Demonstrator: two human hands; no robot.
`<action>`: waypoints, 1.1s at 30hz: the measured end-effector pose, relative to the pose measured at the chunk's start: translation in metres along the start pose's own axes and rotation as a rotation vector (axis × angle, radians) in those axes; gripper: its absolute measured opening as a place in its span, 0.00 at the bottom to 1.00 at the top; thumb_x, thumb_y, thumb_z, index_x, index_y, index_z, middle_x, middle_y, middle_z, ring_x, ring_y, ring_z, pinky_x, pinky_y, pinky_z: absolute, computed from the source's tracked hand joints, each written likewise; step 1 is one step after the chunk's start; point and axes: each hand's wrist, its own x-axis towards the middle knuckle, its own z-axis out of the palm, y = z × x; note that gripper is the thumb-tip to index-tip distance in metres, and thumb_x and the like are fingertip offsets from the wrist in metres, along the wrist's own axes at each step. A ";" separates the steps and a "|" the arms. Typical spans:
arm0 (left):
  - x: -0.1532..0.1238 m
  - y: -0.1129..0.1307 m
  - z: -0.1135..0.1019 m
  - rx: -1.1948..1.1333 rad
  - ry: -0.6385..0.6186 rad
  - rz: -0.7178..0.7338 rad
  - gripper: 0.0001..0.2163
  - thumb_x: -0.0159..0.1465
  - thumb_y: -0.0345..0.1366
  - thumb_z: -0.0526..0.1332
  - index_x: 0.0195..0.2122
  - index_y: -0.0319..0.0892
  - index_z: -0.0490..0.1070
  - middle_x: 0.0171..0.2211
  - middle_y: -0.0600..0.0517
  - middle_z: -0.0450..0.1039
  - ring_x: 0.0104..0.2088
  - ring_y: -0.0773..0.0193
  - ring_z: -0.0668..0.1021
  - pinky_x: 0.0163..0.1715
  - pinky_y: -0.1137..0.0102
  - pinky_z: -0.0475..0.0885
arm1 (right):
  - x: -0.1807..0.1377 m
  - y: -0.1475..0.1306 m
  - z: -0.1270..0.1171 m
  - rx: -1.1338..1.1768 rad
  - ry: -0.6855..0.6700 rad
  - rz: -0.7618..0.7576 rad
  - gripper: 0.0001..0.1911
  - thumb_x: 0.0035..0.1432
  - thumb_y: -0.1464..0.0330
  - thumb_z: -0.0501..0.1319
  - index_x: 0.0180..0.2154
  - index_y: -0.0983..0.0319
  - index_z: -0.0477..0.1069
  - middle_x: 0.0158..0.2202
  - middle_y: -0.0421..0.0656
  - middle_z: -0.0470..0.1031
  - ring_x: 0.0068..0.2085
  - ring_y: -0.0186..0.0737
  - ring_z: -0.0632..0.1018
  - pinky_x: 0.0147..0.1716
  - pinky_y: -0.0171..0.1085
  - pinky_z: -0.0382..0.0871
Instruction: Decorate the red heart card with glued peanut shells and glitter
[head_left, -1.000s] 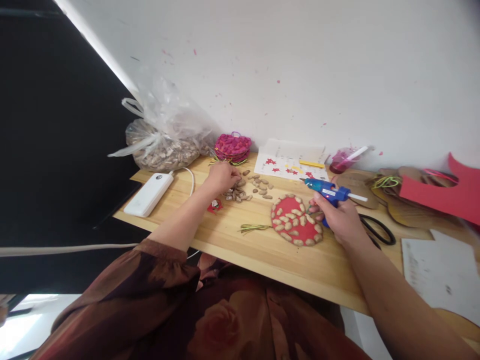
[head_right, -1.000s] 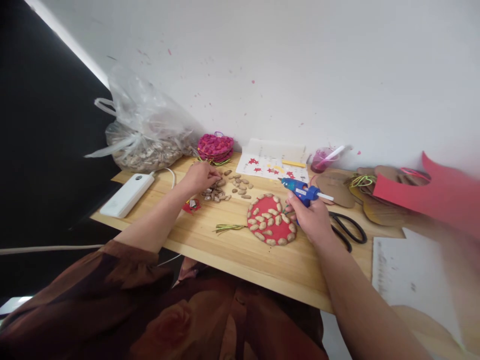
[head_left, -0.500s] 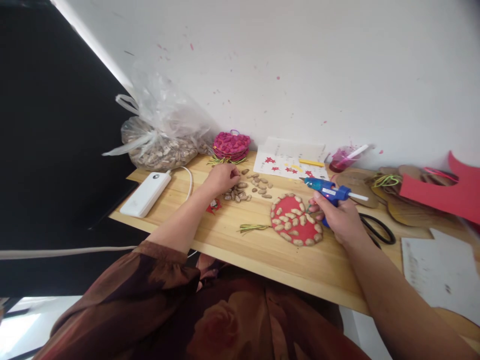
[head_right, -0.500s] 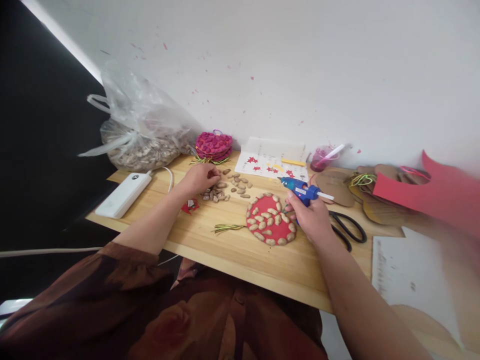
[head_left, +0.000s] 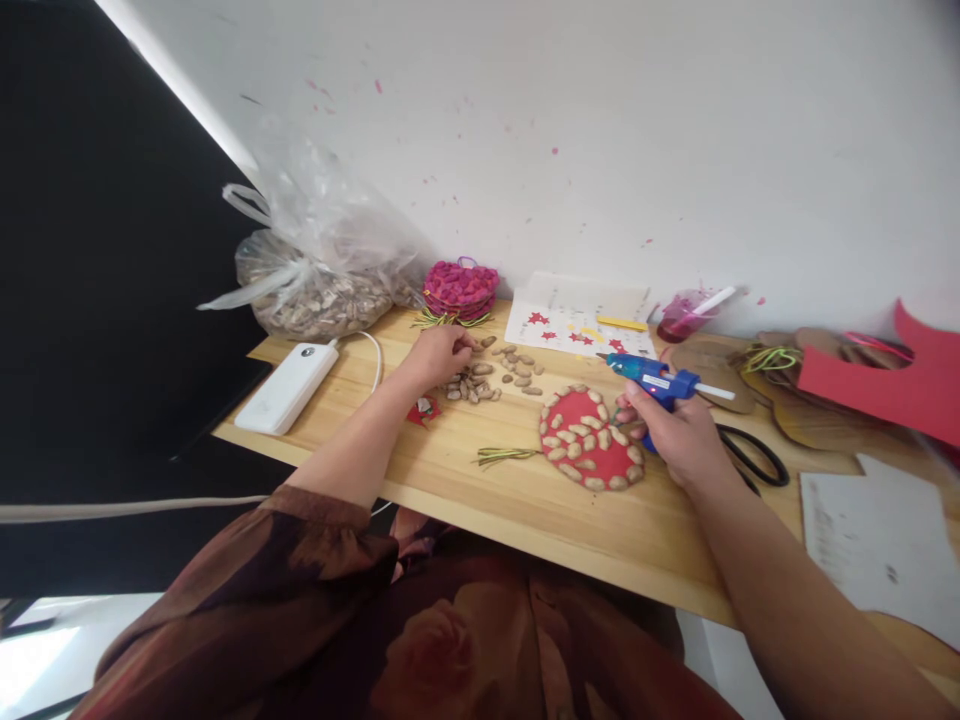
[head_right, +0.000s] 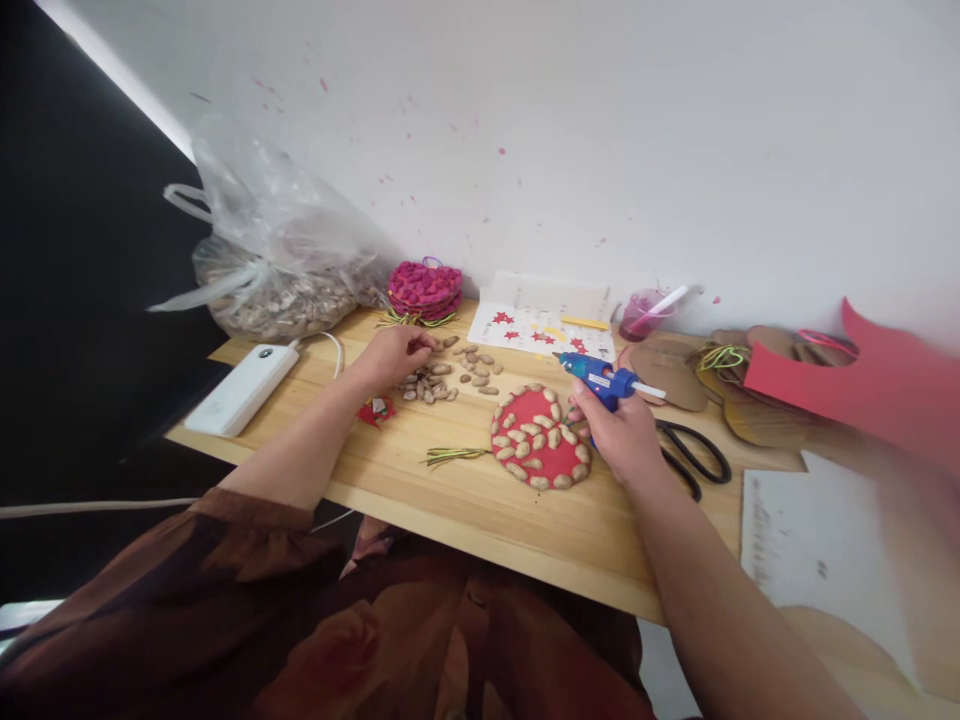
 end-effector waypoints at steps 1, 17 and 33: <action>0.000 0.001 0.000 0.010 -0.001 -0.002 0.14 0.61 0.31 0.58 0.43 0.39 0.81 0.38 0.48 0.83 0.35 0.60 0.80 0.40 0.70 0.72 | 0.000 0.000 0.000 0.002 0.000 0.000 0.16 0.51 0.55 0.71 0.36 0.58 0.75 0.30 0.41 0.80 0.27 0.40 0.80 0.19 0.33 0.71; 0.004 0.024 0.006 0.198 0.003 -0.003 0.12 0.62 0.31 0.55 0.40 0.42 0.79 0.39 0.44 0.82 0.41 0.51 0.81 0.41 0.64 0.70 | 0.000 0.000 0.000 -0.020 -0.004 -0.007 0.13 0.52 0.56 0.70 0.34 0.56 0.75 0.30 0.42 0.80 0.27 0.43 0.81 0.19 0.36 0.72; 0.004 0.005 -0.001 0.048 0.033 -0.062 0.10 0.63 0.32 0.59 0.42 0.42 0.78 0.35 0.49 0.82 0.34 0.60 0.80 0.38 0.70 0.71 | 0.001 0.003 -0.002 -0.017 -0.012 -0.015 0.15 0.52 0.55 0.71 0.34 0.57 0.75 0.30 0.42 0.81 0.28 0.43 0.81 0.19 0.36 0.73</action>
